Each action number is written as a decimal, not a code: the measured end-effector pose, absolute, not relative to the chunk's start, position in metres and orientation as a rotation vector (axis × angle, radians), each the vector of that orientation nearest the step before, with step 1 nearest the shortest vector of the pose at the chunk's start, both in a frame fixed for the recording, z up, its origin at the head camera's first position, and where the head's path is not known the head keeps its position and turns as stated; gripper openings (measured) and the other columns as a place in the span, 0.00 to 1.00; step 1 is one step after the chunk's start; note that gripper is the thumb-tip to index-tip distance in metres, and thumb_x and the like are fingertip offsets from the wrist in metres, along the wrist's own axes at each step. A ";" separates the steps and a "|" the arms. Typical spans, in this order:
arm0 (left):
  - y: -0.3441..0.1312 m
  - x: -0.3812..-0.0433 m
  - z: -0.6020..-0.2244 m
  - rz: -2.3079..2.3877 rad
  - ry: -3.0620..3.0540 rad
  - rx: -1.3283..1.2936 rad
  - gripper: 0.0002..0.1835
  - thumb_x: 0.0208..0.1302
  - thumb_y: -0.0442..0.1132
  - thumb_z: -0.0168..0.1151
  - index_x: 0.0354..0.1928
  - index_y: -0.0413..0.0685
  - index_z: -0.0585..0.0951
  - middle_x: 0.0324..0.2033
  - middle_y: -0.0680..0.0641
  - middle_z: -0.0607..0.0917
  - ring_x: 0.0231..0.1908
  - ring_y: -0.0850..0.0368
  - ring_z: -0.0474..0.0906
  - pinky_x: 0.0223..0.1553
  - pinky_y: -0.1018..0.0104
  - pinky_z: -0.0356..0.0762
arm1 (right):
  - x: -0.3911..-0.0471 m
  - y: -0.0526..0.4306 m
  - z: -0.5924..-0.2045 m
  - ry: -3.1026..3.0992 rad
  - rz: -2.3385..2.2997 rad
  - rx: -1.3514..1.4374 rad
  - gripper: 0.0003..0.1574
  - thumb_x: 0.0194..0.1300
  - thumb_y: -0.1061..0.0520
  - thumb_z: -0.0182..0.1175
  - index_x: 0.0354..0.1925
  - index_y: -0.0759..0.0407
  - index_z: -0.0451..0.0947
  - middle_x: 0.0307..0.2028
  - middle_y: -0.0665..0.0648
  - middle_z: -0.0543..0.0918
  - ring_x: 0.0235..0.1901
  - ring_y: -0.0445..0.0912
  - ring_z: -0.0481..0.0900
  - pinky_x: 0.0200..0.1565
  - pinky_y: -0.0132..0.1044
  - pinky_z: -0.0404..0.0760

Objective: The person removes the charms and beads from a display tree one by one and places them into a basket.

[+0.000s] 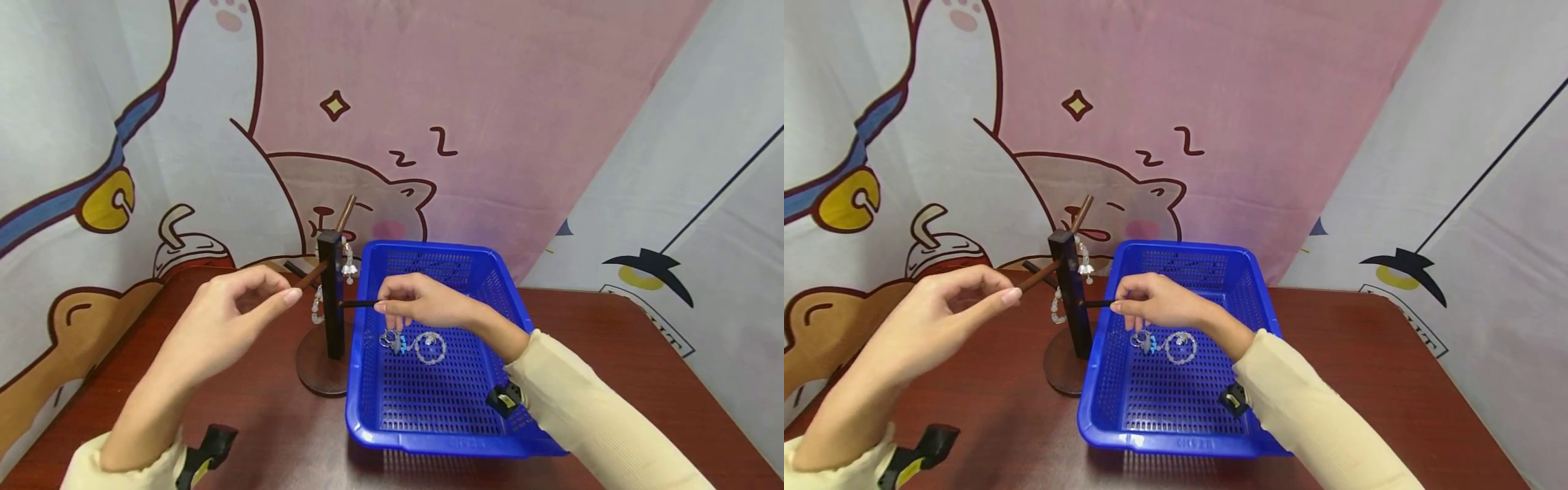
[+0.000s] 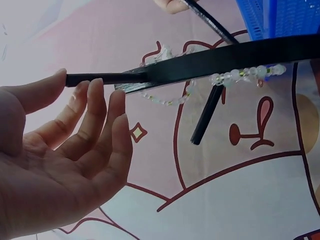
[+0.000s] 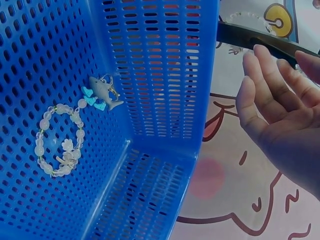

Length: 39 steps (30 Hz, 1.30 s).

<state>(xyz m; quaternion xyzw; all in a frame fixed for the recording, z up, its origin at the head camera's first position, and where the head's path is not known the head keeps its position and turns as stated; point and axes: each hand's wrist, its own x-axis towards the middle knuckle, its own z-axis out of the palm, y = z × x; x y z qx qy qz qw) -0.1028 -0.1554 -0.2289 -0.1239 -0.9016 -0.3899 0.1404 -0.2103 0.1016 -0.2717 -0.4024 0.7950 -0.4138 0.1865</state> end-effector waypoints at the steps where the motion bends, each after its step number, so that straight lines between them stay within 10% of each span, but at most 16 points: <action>1: -0.156 -0.103 -0.229 -1.109 -2.604 -0.356 0.10 0.63 0.50 0.60 0.34 0.52 0.82 0.32 0.54 0.83 0.32 0.59 0.76 0.32 0.63 0.70 | -0.210 0.101 -0.272 2.238 -1.166 -1.130 0.07 0.68 0.62 0.52 0.32 0.62 0.73 0.25 0.61 0.81 0.24 0.49 0.79 0.29 0.36 0.77; 39: -0.185 -0.146 -0.230 -0.999 -2.578 -0.231 0.14 0.70 0.43 0.50 0.43 0.41 0.80 0.29 0.45 0.84 0.29 0.54 0.73 0.29 0.62 0.67 | -0.181 0.069 -0.275 2.180 -1.112 -1.185 0.04 0.67 0.61 0.54 0.35 0.59 0.68 0.23 0.58 0.80 0.24 0.48 0.78 0.26 0.32 0.74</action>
